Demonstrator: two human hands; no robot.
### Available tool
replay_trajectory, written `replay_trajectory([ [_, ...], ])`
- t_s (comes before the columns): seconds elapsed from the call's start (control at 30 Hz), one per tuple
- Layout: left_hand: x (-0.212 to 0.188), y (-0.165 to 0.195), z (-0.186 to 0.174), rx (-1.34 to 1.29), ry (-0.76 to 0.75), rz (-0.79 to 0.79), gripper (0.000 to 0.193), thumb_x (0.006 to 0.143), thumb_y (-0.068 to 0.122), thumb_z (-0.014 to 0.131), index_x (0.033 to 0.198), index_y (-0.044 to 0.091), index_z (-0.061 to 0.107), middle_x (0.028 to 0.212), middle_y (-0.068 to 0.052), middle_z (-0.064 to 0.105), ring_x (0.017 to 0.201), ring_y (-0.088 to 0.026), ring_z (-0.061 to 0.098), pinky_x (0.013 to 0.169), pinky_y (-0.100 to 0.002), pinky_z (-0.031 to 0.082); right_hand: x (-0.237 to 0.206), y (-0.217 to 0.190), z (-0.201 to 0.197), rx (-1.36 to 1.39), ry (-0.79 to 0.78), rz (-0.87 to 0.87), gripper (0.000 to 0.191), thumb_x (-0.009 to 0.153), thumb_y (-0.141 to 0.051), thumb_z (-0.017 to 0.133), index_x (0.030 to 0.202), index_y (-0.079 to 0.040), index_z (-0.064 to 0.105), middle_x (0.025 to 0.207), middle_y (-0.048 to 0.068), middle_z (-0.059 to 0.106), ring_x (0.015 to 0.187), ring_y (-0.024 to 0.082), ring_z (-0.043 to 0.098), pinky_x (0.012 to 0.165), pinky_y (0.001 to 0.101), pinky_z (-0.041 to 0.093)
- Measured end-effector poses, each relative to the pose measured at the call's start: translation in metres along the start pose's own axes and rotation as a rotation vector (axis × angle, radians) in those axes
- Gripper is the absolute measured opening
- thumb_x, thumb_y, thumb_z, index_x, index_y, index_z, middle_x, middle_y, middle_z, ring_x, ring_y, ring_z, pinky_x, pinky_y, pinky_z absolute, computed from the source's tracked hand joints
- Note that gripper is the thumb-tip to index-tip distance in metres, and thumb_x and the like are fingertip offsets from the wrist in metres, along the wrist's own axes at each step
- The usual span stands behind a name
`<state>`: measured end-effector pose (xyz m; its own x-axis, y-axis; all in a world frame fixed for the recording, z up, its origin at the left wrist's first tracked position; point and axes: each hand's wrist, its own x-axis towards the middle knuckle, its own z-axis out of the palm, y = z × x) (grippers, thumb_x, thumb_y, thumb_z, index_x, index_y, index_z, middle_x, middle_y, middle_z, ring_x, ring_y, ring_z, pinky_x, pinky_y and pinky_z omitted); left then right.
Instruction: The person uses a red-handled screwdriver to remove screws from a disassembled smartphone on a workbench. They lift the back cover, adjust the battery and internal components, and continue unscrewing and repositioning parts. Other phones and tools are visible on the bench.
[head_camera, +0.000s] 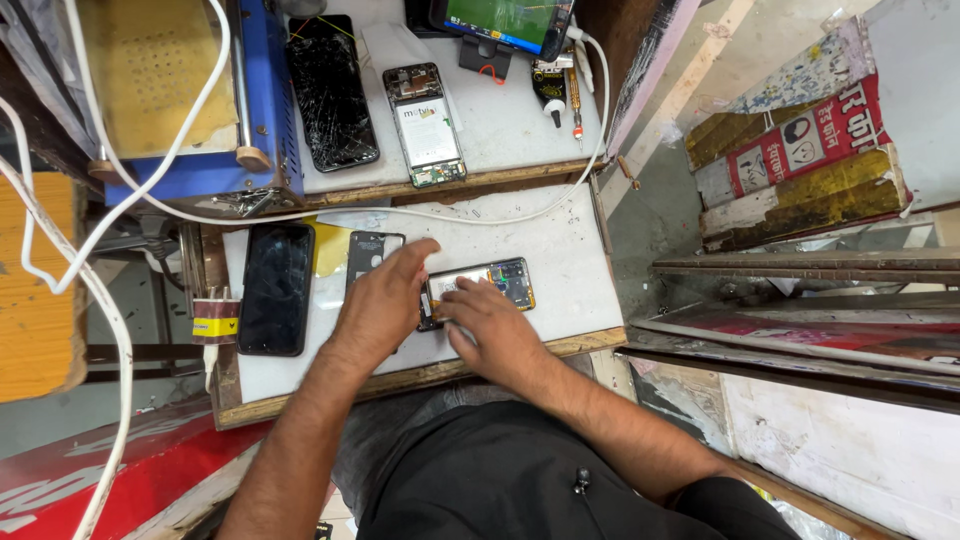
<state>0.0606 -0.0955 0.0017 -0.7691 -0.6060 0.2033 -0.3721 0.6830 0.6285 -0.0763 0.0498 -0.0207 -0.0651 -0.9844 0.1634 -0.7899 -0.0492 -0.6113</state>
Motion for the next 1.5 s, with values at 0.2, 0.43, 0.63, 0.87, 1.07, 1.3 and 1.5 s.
replay_trajectory([
  [0.2,0.001,-0.001,-0.003,0.197,0.078,-0.086,0.035,0.092,0.026,0.074,0.122,0.010,0.063,0.103,-0.011,0.075,0.084,-0.032,0.073,0.068,-0.045,0.059,0.034,0.003,-0.014,0.072,0.023,0.113,0.024,0.092,-0.014,0.068,0.115,-0.007,0.073,0.104,0.013,0.074,0.096,0.034,0.071,0.087,0.0444,0.057],
  [0.43,0.004,0.004,-0.007,0.262,-0.039,-0.078,0.032,0.098,0.027,0.068,0.123,0.010,0.062,0.097,-0.012,0.074,0.083,-0.033,0.072,0.071,-0.046,0.058,0.052,0.004,-0.011,0.047,-0.034,0.225,0.029,0.088,-0.018,0.071,0.115,-0.008,0.072,0.097,0.014,0.071,0.087,0.036,0.070,0.075,0.0461,0.057],
  [0.63,0.008,0.009,-0.004,0.157,0.061,-0.003,0.029,0.094,0.016,0.066,0.123,0.010,0.063,0.097,-0.012,0.075,0.086,-0.032,0.073,0.075,-0.046,0.058,0.058,0.007,-0.010,-0.026,-0.089,0.247,0.022,0.089,-0.021,0.075,0.107,-0.008,0.071,0.096,0.010,0.071,0.088,0.033,0.071,0.077,0.0446,0.057],
  [0.87,0.003,0.007,-0.008,0.158,0.046,0.006,0.031,0.094,0.023,0.072,0.121,0.011,0.062,0.091,-0.012,0.073,0.085,-0.033,0.072,0.076,-0.047,0.058,0.062,0.003,-0.016,-0.003,-0.100,0.235,0.029,0.087,-0.021,0.074,0.114,-0.012,0.073,0.093,0.010,0.071,0.085,0.032,0.071,0.075,0.0444,0.056],
  [1.07,0.006,0.003,-0.012,0.052,0.004,-0.010,0.033,0.095,0.014,0.068,0.127,0.011,0.063,0.098,-0.012,0.074,0.084,-0.036,0.070,0.070,-0.048,0.054,0.065,0.003,-0.015,-0.033,-0.055,0.198,0.027,0.084,-0.023,0.076,0.108,-0.011,0.076,0.095,0.010,0.071,0.085,0.032,0.071,0.075,0.0444,0.057],
  [1.3,0.005,0.007,-0.008,0.097,0.130,0.108,0.035,0.090,0.009,0.068,0.125,0.008,0.062,0.104,-0.015,0.075,0.090,-0.037,0.070,0.077,-0.045,0.054,0.066,0.006,-0.015,-0.013,-0.090,0.214,0.024,0.087,-0.024,0.075,0.105,-0.009,0.075,0.093,0.008,0.071,0.084,0.030,0.072,0.075,0.0422,0.057],
  [1.5,0.009,0.005,-0.012,0.227,0.008,-0.171,0.043,0.093,0.026,0.075,0.128,0.006,0.061,0.089,-0.012,0.073,0.082,-0.035,0.069,0.074,-0.047,0.053,0.062,0.004,-0.014,-0.005,-0.100,0.216,0.023,0.089,-0.024,0.075,0.109,-0.013,0.076,0.093,0.008,0.071,0.084,0.032,0.071,0.074,0.0441,0.056],
])
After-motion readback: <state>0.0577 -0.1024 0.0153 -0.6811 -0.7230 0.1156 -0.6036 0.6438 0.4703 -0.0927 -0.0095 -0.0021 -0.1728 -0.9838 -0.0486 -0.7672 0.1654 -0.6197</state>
